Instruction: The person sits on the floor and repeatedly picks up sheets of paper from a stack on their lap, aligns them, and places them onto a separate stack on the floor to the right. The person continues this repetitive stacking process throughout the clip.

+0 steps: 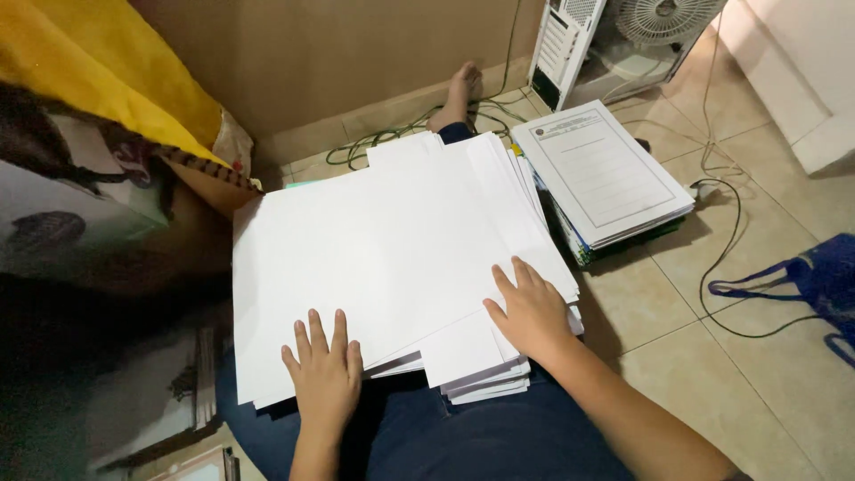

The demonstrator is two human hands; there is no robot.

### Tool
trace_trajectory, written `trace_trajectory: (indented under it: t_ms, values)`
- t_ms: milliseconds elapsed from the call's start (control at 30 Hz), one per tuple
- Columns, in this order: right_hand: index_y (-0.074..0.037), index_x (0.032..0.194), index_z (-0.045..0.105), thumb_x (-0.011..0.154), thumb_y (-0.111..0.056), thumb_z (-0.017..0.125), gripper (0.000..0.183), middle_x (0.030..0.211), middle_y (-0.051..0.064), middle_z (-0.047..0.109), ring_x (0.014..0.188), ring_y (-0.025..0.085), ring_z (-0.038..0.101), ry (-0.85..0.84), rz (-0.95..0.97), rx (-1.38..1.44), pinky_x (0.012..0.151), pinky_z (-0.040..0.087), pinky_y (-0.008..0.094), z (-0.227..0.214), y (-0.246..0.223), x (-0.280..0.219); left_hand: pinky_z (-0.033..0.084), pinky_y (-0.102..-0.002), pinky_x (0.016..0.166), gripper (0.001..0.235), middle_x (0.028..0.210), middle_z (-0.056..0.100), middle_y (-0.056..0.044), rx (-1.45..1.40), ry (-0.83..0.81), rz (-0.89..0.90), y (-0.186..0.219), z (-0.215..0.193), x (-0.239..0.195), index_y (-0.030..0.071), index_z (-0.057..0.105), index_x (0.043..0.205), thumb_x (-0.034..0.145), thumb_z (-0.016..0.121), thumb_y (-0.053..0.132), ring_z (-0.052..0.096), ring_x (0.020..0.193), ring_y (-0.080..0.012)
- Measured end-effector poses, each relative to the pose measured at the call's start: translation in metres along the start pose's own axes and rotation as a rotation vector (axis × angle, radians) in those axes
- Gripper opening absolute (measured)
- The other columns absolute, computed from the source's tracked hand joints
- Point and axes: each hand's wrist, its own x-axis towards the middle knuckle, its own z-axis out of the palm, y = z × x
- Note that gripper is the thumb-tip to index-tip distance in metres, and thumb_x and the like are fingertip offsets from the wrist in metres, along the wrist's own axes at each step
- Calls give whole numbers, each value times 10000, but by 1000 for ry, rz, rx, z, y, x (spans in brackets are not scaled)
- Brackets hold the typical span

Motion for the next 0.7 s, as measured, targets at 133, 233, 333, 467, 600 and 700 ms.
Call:
trace_trajectory:
  t_ms: [133, 233, 333, 467, 600, 700]
  values:
    - [-110, 1468, 497, 951, -464, 577, 632, 1456, 250, 510, 1325, 377, 513, -77, 87, 48, 1054, 463, 468, -29, -6, 7, 253, -711, 1109, 583, 1566, 383, -268, 30, 20, 5, -3, 8, -1, 173, 491, 1500, 952, 515, 373, 323, 1456, -495]
    - [-106, 1509, 465, 970, -480, 558, 663, 1394, 219, 575, 1263, 379, 560, -173, 164, 127, 1052, 490, 465, -35, -2, 24, 257, -714, 1101, 580, 1566, 384, -269, 13, 39, 12, -2, 5, -2, 170, 493, 1494, 950, 520, 371, 325, 1457, -495]
    - [-110, 1524, 433, 965, -492, 557, 689, 1375, 205, 589, 1241, 377, 567, -198, 234, 204, 1030, 488, 474, -35, 10, 39, 266, -713, 1104, 566, 1570, 388, -260, -20, 34, 1, 5, -3, 5, 152, 522, 1476, 948, 529, 356, 335, 1452, -487]
    - [-124, 1541, 428, 956, -484, 580, 703, 1329, 205, 644, 1178, 323, 648, -215, 371, 428, 992, 520, 417, -20, 28, 55, 259, -690, 1175, 421, 1548, 466, -190, -121, -223, -282, 26, -34, 42, 123, 651, 1316, 959, 535, 315, 395, 1461, -392]
    - [-119, 1573, 404, 962, -391, 620, 703, 1221, 221, 727, 1090, 264, 713, -263, 384, 753, 941, 543, 335, 16, 50, 68, 397, -580, 1190, 354, 1457, 571, -218, -743, -166, -228, 13, -14, 92, 62, 731, 1157, 1019, 542, 328, 490, 1404, -386]
    - [-144, 1587, 347, 926, -264, 660, 741, 1195, 191, 723, 1053, 226, 701, -301, 337, 933, 904, 535, 315, 4, 36, 64, 278, -578, 1175, 339, 1488, 574, -119, -1491, -442, -220, 30, -71, 127, 58, 697, 1121, 981, 505, 299, 474, 1408, -302]
